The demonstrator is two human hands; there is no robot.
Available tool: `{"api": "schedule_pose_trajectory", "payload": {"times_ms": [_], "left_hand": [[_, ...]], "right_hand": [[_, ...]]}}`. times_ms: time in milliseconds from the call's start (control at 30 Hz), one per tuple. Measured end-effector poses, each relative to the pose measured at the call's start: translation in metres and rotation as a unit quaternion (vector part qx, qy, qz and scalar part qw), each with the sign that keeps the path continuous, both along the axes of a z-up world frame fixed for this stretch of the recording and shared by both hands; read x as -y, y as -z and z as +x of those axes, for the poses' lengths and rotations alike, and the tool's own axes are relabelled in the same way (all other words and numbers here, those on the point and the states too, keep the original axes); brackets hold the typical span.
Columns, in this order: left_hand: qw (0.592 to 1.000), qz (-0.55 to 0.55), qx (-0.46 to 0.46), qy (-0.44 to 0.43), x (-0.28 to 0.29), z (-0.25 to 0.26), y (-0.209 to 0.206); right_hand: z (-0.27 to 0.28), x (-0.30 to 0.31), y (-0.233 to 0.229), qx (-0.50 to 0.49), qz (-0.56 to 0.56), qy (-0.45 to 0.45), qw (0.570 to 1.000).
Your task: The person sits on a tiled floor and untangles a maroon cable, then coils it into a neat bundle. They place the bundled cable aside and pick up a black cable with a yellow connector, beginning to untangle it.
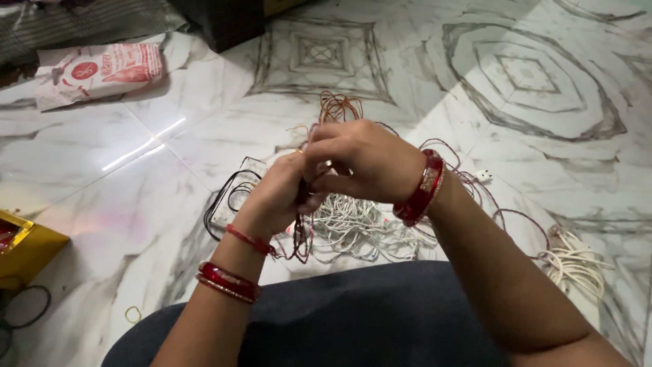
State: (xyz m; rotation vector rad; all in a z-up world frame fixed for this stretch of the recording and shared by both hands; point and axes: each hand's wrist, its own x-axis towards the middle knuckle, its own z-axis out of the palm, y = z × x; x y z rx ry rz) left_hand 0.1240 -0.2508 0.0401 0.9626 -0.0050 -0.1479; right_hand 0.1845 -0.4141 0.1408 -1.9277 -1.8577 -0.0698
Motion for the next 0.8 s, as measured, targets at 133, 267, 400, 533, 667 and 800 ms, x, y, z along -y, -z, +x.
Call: {"api": "schedule_pose_trajectory", "payload": {"times_ms": [133, 267, 400, 533, 667, 800], "left_hand": [[0.997, 0.032, 0.006, 0.073, -0.003, -0.003, -0.005], [0.979, 0.173, -0.014, 0.109, -0.009, -0.01, -0.019], [0.978, 0.109, 0.02, 0.179, -0.022, -0.02, -0.032], [0.978, -0.004, 0.109, 0.18, -0.043, -0.025, -0.035], [0.966, -0.173, 0.126, 0.147, -0.086, -0.035, -0.042], [0.976, -0.168, 0.109, 0.081, -0.122, -0.053, -0.046]], "right_hand": [[0.007, 0.004, 0.001, -0.028, -0.004, 0.074, 0.997], [0.017, 0.009, 0.008, -0.076, -0.018, 0.09, 0.993], [0.028, 0.015, 0.043, -0.111, 0.008, 0.033, 0.993], [0.045, 0.022, 0.097, -0.289, -0.041, 0.124, 0.948], [0.052, 0.038, 0.143, -0.364, -0.027, 0.068, 0.928], [0.039, 0.049, 0.175, -0.569, -0.008, 0.138, 0.811]]}}
